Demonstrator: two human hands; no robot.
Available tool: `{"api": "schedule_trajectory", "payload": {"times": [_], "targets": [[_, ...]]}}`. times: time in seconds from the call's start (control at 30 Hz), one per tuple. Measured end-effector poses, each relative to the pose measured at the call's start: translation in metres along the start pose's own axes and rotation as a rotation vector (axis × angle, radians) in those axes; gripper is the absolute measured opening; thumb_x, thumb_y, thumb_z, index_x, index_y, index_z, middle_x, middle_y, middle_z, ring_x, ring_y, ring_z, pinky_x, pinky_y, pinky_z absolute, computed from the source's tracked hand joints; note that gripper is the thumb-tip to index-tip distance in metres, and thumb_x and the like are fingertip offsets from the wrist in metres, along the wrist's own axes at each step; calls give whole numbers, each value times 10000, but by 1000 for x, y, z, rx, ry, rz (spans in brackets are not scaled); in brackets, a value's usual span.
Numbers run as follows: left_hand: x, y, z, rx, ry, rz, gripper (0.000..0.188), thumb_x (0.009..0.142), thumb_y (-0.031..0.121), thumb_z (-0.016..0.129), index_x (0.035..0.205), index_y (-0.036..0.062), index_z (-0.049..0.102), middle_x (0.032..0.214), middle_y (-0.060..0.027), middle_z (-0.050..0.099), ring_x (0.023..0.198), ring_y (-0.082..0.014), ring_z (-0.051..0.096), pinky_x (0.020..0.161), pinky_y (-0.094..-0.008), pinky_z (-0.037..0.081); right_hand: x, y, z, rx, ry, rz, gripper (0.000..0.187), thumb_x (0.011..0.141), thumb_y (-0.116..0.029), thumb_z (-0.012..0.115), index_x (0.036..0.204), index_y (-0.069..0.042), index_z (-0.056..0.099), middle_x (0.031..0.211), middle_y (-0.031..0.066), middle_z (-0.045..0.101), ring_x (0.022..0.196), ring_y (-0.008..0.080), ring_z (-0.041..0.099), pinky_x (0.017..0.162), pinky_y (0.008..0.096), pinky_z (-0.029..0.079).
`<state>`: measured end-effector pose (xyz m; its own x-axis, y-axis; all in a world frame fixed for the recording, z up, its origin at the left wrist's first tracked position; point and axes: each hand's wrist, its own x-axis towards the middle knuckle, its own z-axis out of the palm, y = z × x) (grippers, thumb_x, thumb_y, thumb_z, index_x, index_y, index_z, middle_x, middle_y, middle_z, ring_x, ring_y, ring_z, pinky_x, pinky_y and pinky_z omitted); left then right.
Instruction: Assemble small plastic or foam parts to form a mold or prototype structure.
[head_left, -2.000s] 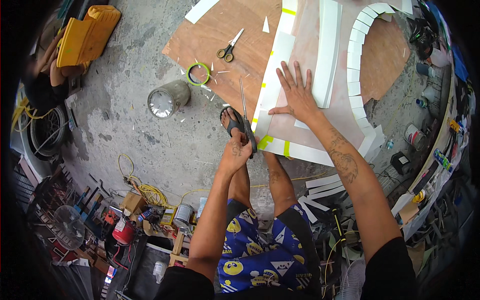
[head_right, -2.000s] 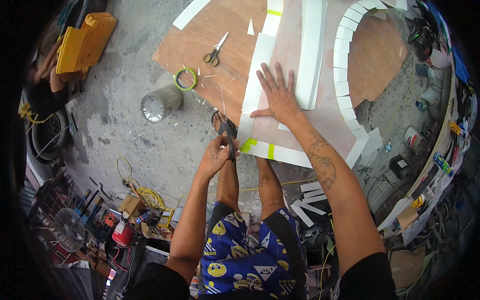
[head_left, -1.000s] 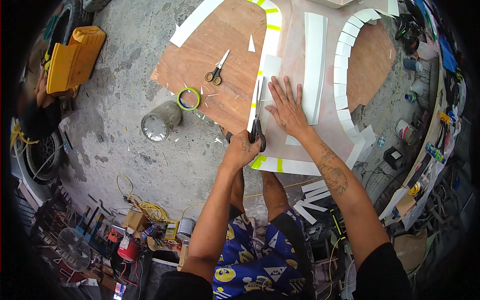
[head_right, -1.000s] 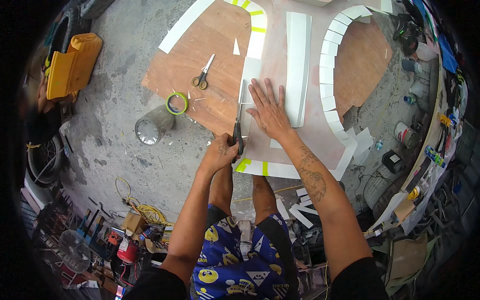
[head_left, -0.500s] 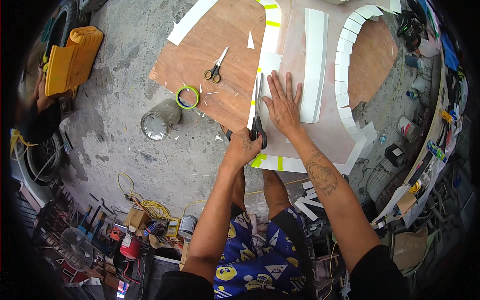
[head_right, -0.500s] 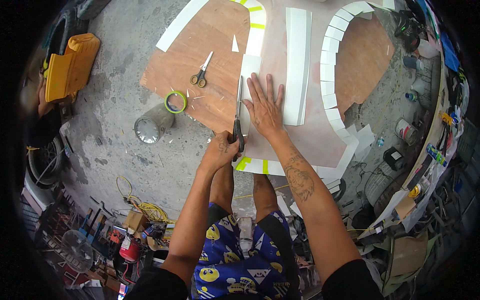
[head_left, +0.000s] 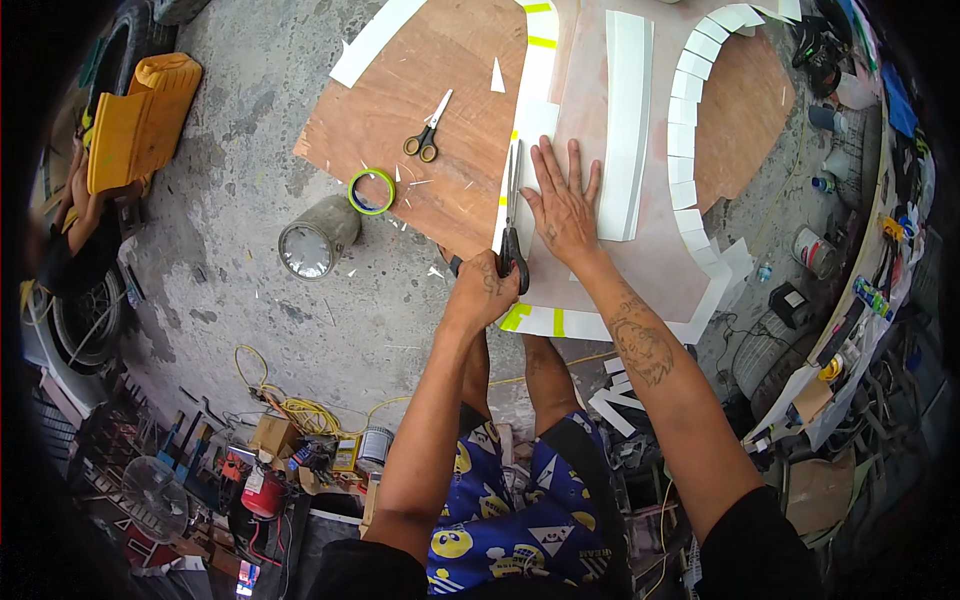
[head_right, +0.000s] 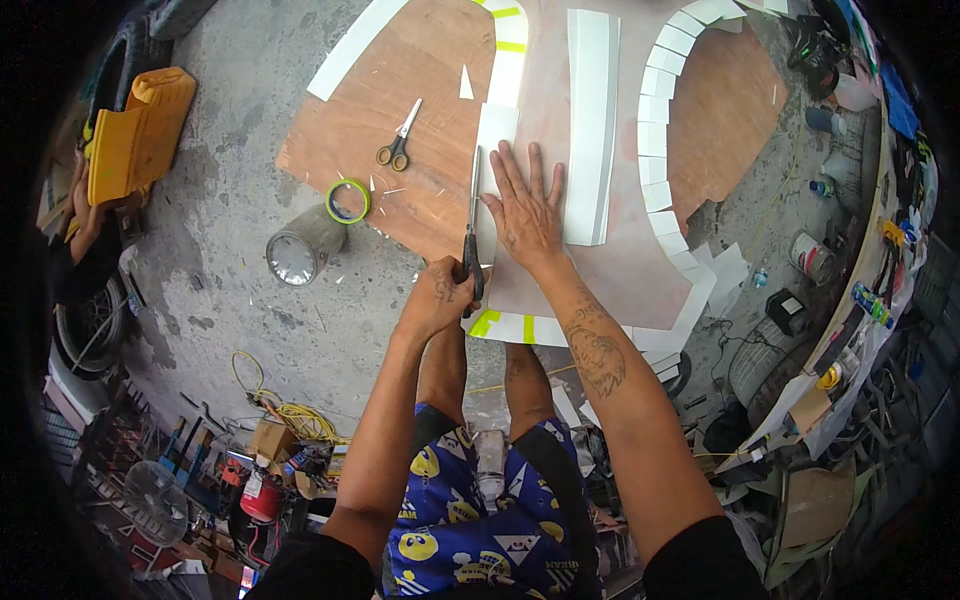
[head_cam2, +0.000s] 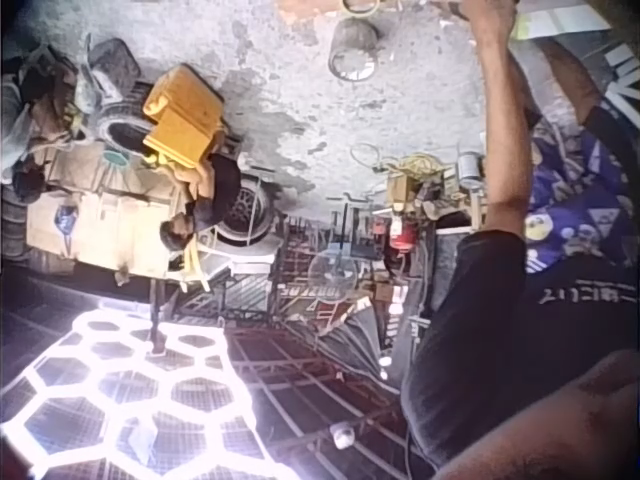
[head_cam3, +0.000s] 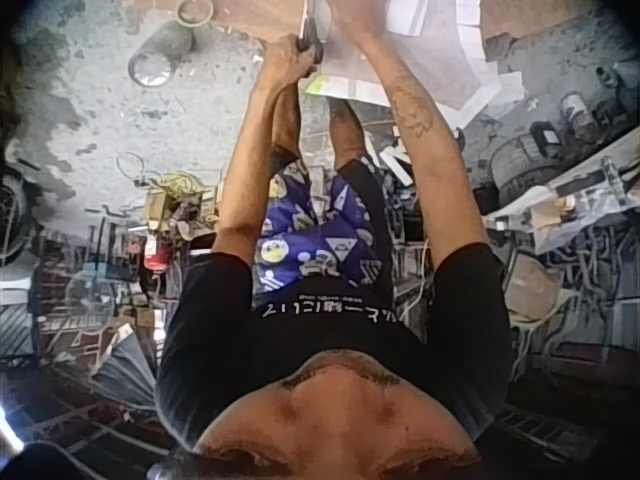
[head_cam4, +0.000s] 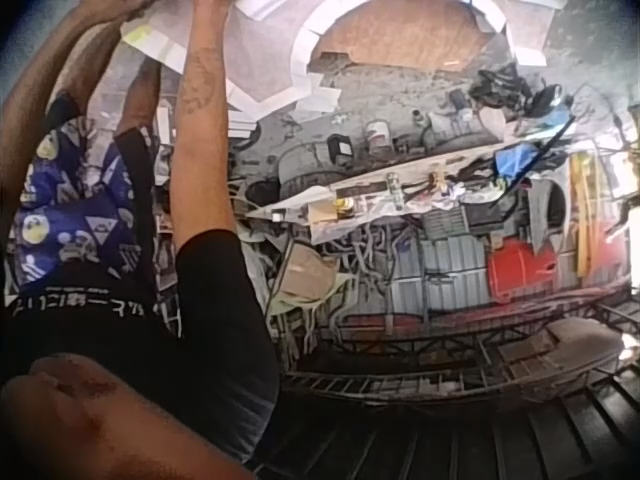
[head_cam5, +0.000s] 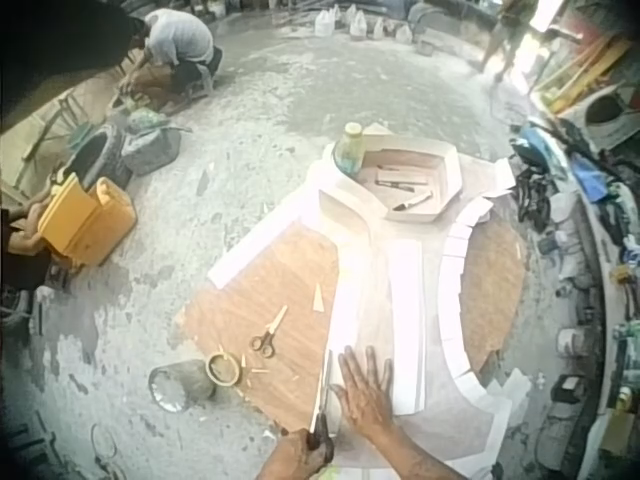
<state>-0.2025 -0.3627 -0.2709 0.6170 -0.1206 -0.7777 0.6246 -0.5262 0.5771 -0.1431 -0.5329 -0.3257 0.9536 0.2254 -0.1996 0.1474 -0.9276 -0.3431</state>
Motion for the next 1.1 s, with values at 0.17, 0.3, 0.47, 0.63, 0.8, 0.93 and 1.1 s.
{"api": "schedule_trajectory", "payload": {"times": [0.17, 0.3, 0.47, 0.63, 0.8, 0.93, 1.1], "targets": [[-2, 4, -4, -36, -11, 0, 385, 901, 263, 702, 843, -104, 599, 662, -154, 653, 610, -207, 712, 527, -324, 531, 1, 0, 0, -7, 15, -6, 607, 1035, -413, 402, 1562, -143, 271, 1645, -6, 203, 1518, 338, 100, 1184, 627, 31], [-6, 16, -8, -83, -36, -45, 361, 899, 228, 709, 806, -102, 597, 649, -143, 642, 609, -200, 712, 513, -315, 526, 0, 1, 1, -8, 13, -4, 607, 1035, -414, 402, 1562, -144, 271, 1645, -7, 203, 1518, 340, 102, 1182, 630, 31], [-8, 16, -13, -136, -55, -10, 378, 902, 229, 716, 765, -99, 586, 629, -135, 627, 608, -198, 714, 505, -313, 524, 1, 1, 0, -11, 10, -4, 611, 1032, -411, 410, 1561, -140, 271, 1644, -6, 204, 1518, 342, 97, 1181, 632, 29], [-8, 14, -14, -100, -40, 46, 385, 910, 225, 713, 740, -95, 581, 617, -122, 621, 598, -201, 714, 500, -315, 525, 1, 0, -1, 34, -7, -5, 622, 1034, -373, 420, 1576, -136, 228, 1655, 2, 176, 1525, 344, 64, 1179, 620, -23], [-7, 13, -12, -148, -59, 49, 359, 913, 204, 709, 765, -99, 588, 636, -121, 628, 603, -202, 716, 495, -306, 528, 0, 1, -1, -6, -1, 0, 611, 1031, -401, 419, 1560, -133, 269, 1645, -2, 201, 1519, 349, 79, 1182, 631, 20], [-8, 12, -12, -158, -76, 32, 335, 907, 192, 714, 792, -101, 600, 651, -127, 640, 602, -199, 716, 501, -302, 530, 0, 2, -1, 32, -13, -3, 622, 1032, -371, 426, 1575, -137, 231, 1654, 5, 180, 1525, 345, 60, 1179, 623, -21], [-11, 16, -13, -201, -11, 41, 347, 868, 173, 727, 686, -89, 590, 592, -179, 640, 544, -224, 683, 505, -344, 516, 0, 1, -1, 32, -13, -7, 624, 1033, -366, 424, 1577, -137, 222, 1656, 3, 171, 1525, 345, 60, 1180, 623, -21]]}}
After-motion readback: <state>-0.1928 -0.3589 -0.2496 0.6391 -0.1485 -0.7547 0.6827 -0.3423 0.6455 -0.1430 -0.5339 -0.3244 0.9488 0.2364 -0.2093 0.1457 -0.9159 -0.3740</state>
